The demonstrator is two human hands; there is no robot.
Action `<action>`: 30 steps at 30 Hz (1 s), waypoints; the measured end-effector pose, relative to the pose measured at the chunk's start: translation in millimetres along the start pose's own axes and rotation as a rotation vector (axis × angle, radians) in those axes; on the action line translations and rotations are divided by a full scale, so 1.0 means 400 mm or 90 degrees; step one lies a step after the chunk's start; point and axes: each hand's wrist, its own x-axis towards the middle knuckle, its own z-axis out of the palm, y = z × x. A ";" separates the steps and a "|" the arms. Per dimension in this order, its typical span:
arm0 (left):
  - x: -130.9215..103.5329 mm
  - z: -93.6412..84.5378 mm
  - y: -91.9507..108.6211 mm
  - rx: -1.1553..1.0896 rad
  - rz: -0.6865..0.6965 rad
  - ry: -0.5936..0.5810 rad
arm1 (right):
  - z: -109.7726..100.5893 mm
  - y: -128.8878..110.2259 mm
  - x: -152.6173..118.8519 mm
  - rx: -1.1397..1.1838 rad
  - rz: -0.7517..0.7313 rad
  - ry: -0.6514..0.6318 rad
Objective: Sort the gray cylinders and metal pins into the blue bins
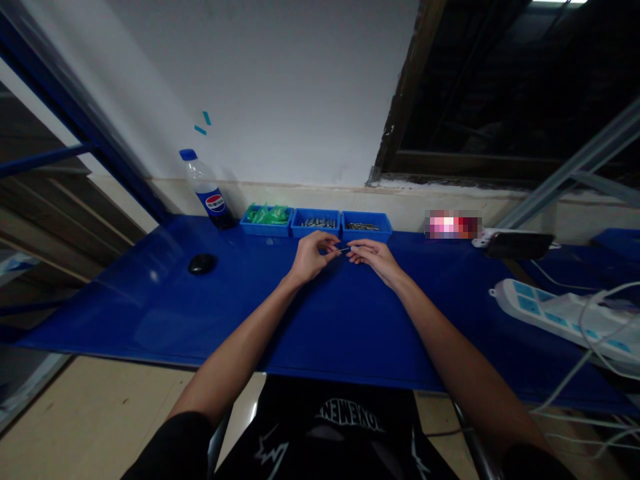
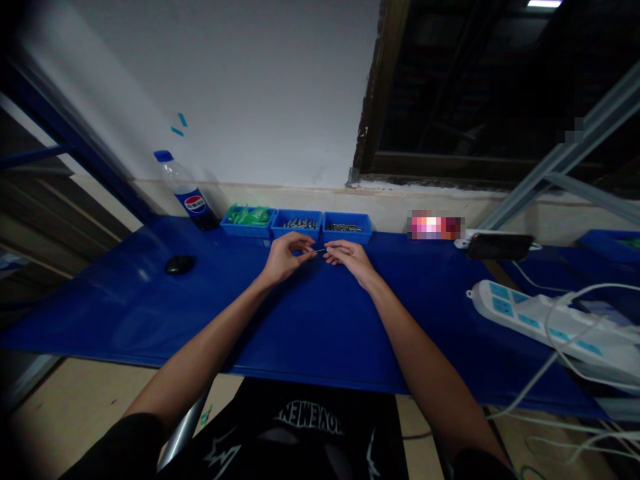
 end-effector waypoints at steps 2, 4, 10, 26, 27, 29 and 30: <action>-0.001 0.000 0.000 -0.004 0.003 -0.003 | 0.001 -0.002 -0.003 0.022 0.009 -0.013; -0.003 0.001 0.001 -0.010 0.009 -0.007 | 0.001 -0.005 -0.005 0.033 0.017 -0.020; -0.005 0.004 0.005 -0.009 0.004 -0.033 | 0.004 -0.008 -0.007 0.038 0.013 -0.019; -0.014 -0.021 -0.015 0.439 0.028 -0.254 | -0.019 -0.008 0.008 0.013 -0.081 0.142; -0.013 -0.021 -0.014 0.446 0.029 -0.253 | -0.020 -0.007 0.008 0.013 -0.069 0.141; -0.013 -0.021 -0.014 0.450 0.031 -0.250 | -0.018 -0.004 0.009 0.014 -0.056 0.135; -0.013 -0.021 -0.015 0.447 0.031 -0.247 | -0.016 -0.003 0.009 0.012 -0.051 0.130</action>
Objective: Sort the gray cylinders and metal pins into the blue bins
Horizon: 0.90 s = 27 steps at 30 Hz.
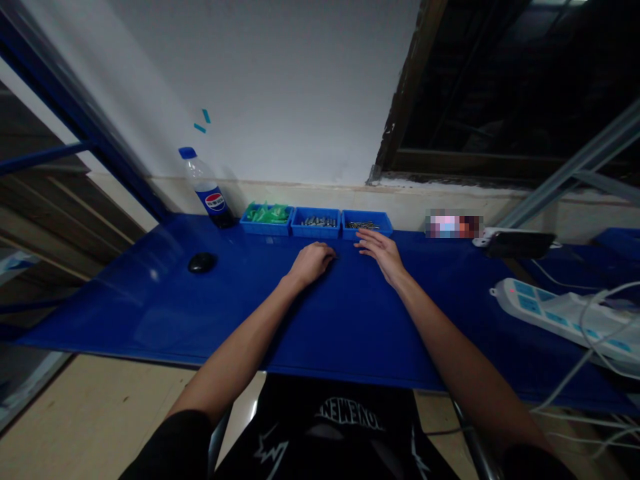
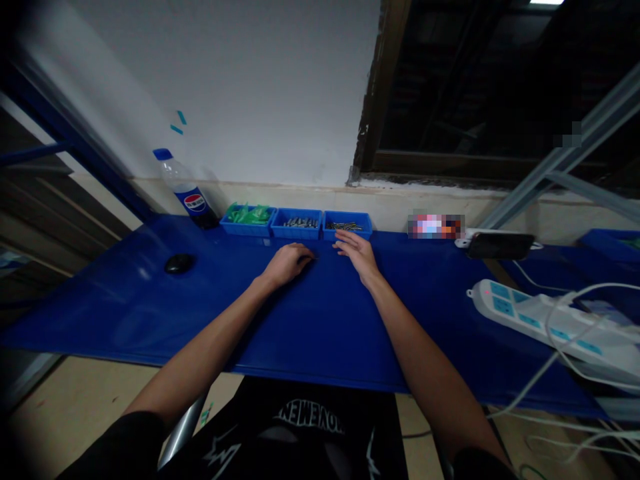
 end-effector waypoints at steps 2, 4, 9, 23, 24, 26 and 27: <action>-0.001 0.003 -0.003 -0.015 -0.001 0.009 | 0.004 0.002 -0.001 -0.009 0.006 -0.011; -0.002 0.005 -0.005 -0.039 0.001 0.024 | 0.007 0.003 -0.002 -0.019 0.010 -0.019; 0.003 0.007 0.000 -0.152 -0.007 0.101 | 0.006 0.004 -0.003 -0.037 0.013 -0.024; 0.015 -0.002 0.029 -0.516 -0.085 0.190 | 0.017 -0.010 -0.016 -0.007 0.066 -0.105; 0.015 -0.003 0.030 -0.522 -0.083 0.189 | 0.018 -0.012 -0.018 0.008 0.073 -0.111; 0.015 -0.004 0.032 -0.526 -0.076 0.184 | 0.018 -0.013 -0.020 0.035 0.079 -0.126; 0.015 -0.004 0.033 -0.526 -0.074 0.182 | 0.018 -0.014 -0.020 0.046 0.080 -0.133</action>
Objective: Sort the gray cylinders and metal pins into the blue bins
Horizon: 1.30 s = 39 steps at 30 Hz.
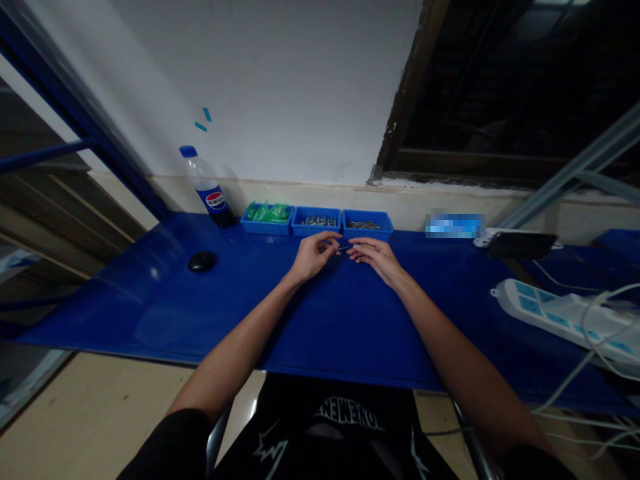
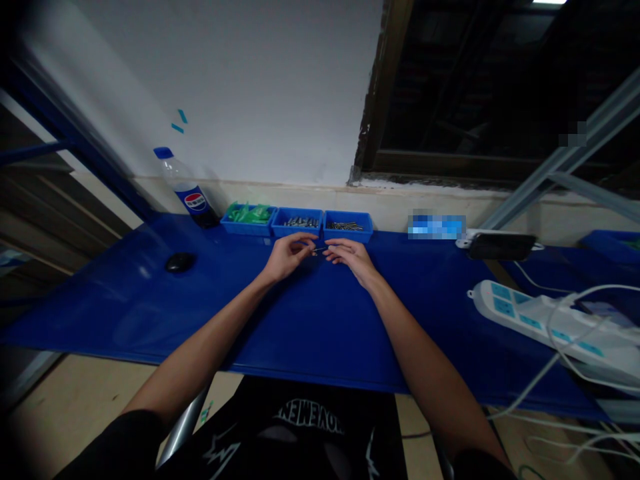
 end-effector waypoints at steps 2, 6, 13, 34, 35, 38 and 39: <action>0.000 0.001 0.000 0.003 0.001 -0.003 | -0.001 0.000 0.000 0.014 -0.002 -0.009; 0.000 0.004 -0.004 0.013 0.003 -0.009 | -0.001 0.001 0.001 0.017 0.002 -0.011; -0.001 0.009 -0.008 0.053 0.026 -0.009 | 0.007 0.004 -0.002 -0.002 0.007 -0.021; -0.001 -0.020 -0.003 0.251 0.039 0.030 | -0.010 -0.017 0.006 -0.034 -0.161 0.189; -0.001 -0.022 -0.005 0.254 0.033 0.040 | -0.013 -0.017 0.008 -0.018 -0.164 0.202; -0.001 -0.029 -0.009 0.284 0.022 0.049 | -0.024 -0.008 0.016 -0.016 -0.126 0.232; 0.000 -0.032 -0.009 0.305 0.020 0.051 | -0.028 -0.003 0.019 -0.028 -0.113 0.239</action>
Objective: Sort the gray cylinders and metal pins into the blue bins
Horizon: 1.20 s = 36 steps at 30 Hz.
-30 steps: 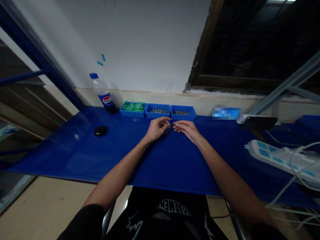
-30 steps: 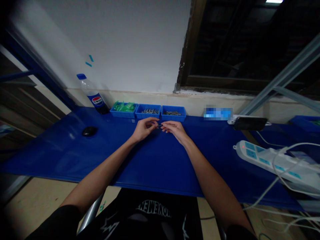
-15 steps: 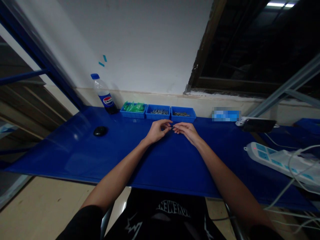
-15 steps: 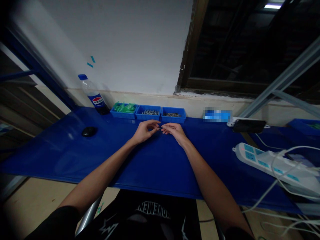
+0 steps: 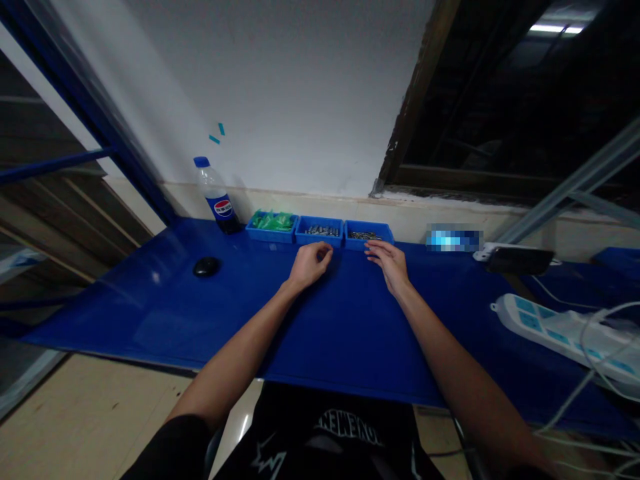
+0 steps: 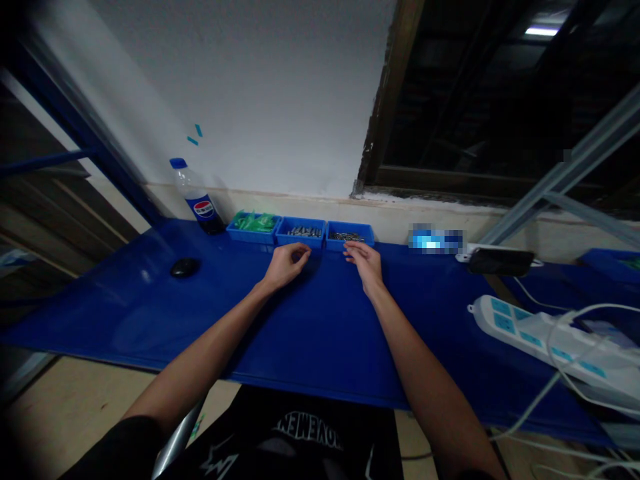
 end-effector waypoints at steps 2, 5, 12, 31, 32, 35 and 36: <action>0.000 -0.006 -0.003 0.056 -0.011 0.000 | -0.006 0.013 0.006 -0.050 0.004 -0.004; 0.000 -0.016 -0.010 0.141 -0.057 -0.008 | -0.011 0.031 0.011 -0.228 -0.036 -0.041; -0.003 -0.066 -0.022 0.230 -0.121 -0.040 | 0.017 0.040 0.011 -0.465 -0.109 -0.167; -0.018 -0.060 -0.047 0.252 -0.066 -0.191 | -0.005 0.036 -0.041 -0.704 -0.254 -0.274; -0.018 -0.059 -0.047 0.256 -0.069 -0.191 | -0.006 0.037 -0.040 -0.697 -0.252 -0.274; -0.018 -0.059 -0.048 0.263 -0.074 -0.195 | -0.008 0.041 -0.039 -0.674 -0.245 -0.272; -0.018 -0.059 -0.048 0.264 -0.074 -0.196 | -0.009 0.041 -0.038 -0.668 -0.242 -0.271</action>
